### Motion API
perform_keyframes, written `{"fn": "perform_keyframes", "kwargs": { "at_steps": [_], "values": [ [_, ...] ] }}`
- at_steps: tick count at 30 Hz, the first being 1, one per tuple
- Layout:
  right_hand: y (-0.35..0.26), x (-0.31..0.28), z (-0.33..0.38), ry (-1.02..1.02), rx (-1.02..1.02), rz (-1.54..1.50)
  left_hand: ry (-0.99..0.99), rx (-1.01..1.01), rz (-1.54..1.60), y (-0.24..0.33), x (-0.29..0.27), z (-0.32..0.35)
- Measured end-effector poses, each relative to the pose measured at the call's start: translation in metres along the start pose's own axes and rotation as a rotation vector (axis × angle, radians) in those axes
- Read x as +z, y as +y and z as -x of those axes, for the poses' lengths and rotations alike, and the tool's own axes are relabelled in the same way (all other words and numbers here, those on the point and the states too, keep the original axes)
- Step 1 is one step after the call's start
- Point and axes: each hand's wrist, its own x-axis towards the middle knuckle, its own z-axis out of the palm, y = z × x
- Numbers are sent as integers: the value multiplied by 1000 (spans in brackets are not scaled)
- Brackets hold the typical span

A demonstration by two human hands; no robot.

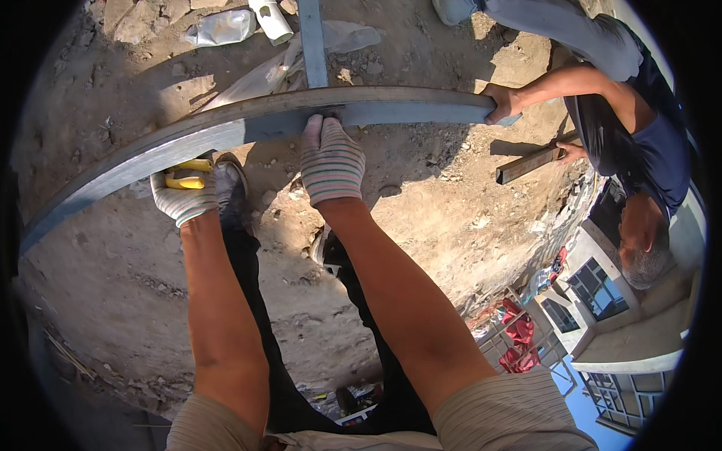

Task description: The person retrieves a pair of pliers from a toolbox and uses them to bend and adjust a metal frame on the ground. They repeatedly reposition the frame and apply force with the pliers to shape the metal. Another person is visible nearby but does not assist.

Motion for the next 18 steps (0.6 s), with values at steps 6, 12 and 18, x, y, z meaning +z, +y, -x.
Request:
{"fn": "perform_keyframes", "kwargs": {
  "at_steps": [6, 12, 18],
  "values": [
    [4, -2, 2, -133, 340, -405, -4, 14, -1, -1, -7, -9],
    [-6, -44, -27, -222, 229, 167, 3, 28, -8, -1, -8, -10],
    [-7, -64, -47, -327, 10, 414, -23, -1, 5, -1, -7, -10]
  ]
}}
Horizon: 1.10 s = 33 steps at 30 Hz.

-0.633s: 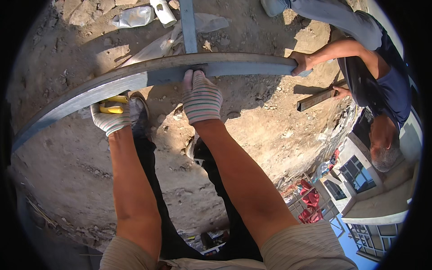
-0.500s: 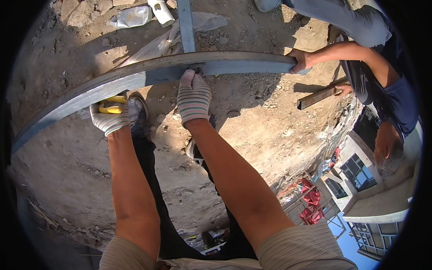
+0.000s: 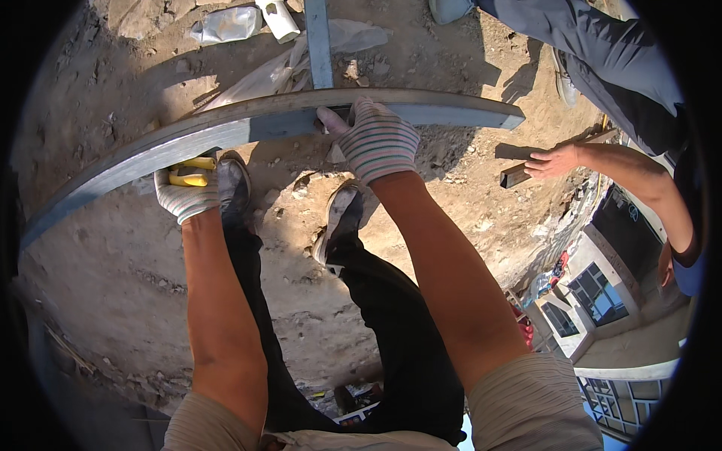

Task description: The person retrieves a pair of pliers from a toolbox and uses them to bend and adjust a metal frame on the ground. They repeatedly reposition the frame and apply force with the pliers to shape the metal. Another person is visible nearby but does not assist.

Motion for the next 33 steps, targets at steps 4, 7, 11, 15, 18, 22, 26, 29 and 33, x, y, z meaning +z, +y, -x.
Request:
{"fn": "perform_keyframes", "kwargs": {
  "at_steps": [4, 7, 11, 15, 18, 22, 26, 29, 33],
  "values": [
    [8, 9, 0, 98, -111, 25, 20, 16, -2, 2, -1, -2],
    [14, 20, -5, 292, -256, -31, 29, 22, -22, 3, 0, -2],
    [26, 0, -42, 411, -246, -50, 31, 43, -30, 1, -4, -2],
    [9, 1, -97, 445, -425, 298, 45, 25, -52, -3, 1, -2],
    [-48, 5, -127, 410, -995, 443, 75, 35, -69, -1, 2, -1],
    [-102, 23, -143, 231, -1398, 596, 58, 20, -57, -1, 1, -5],
    [-63, 33, -174, 66, -1201, 989, 113, 36, -44, 5, -3, -5],
    [-48, 19, -179, -79, -1023, 1138, 104, 49, -35, 0, -7, -10],
    [-32, -7, -161, 112, -952, 712, 100, 27, -30, 1, -5, -9]
  ]
}}
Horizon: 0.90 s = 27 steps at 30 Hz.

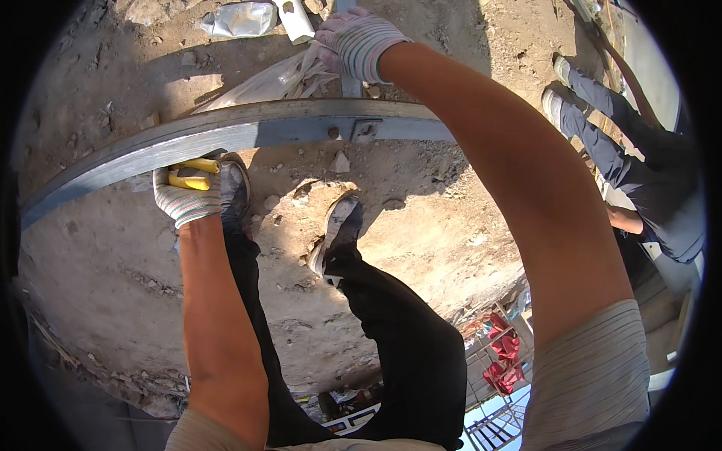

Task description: The person retrieves a pair of pliers from a toolbox and uses them to bend and adjust a metal frame on the ground. They repeatedly reposition the frame and apply force with the pliers to shape the metal. Another person is visible nearby but does not assist.

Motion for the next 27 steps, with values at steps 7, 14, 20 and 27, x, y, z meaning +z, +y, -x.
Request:
{"fn": "perform_keyframes", "kwargs": {
  "at_steps": [7, 14, 20, 27],
  "values": [
    [-99, -61, 99, 290, 584, -567, -40, 4, 39, 2, -7, -10],
    [-158, -2, 108, 297, 726, -453, -23, -4, 8, 1, 7, 8],
    [-161, 2, 101, 171, 974, -835, 11, -11, -2, -1, 11, 12],
    [-167, 13, 103, 436, 778, -485, 13, -4, 14, 0, 11, 11]
  ]
}}
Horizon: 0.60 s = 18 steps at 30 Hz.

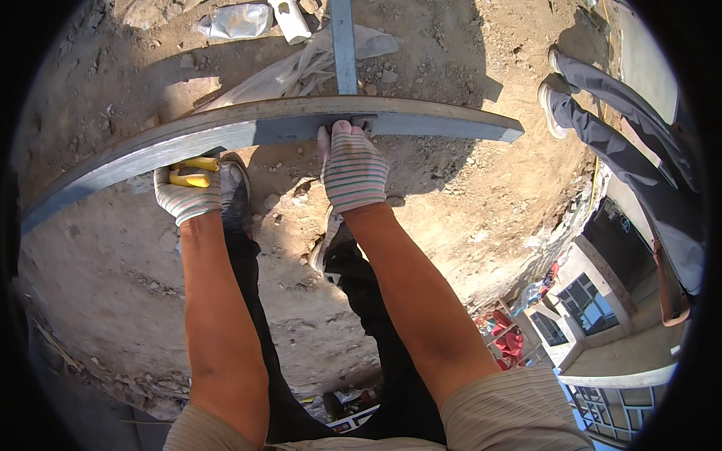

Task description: The person retrieves a pair of pliers from a toolbox and uses them to bend and adjust a metal frame on the ground. They repeatedly reposition the frame and apply force with the pliers to shape the metal. Another person is visible nearby but does not assist.

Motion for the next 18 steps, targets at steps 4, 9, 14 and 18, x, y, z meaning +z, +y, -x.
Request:
{"fn": "perform_keyframes", "kwargs": {
  "at_steps": [4, 9, 14, 18],
  "values": [
    [-4, 4, -2, -180, 268, -117, 5, 6, -5, 0, -5, -5],
    [-21, 6, 3, 1, 341, -268, 0, -1, 4, 2, -9, -9],
    [-14, 9, 2, -99, 444, -386, 34, 16, -38, -1, -1, -3],
    [-35, -13, -3, -104, 630, -357, 31, 32, -37, 0, -4, -4]
  ]
}}
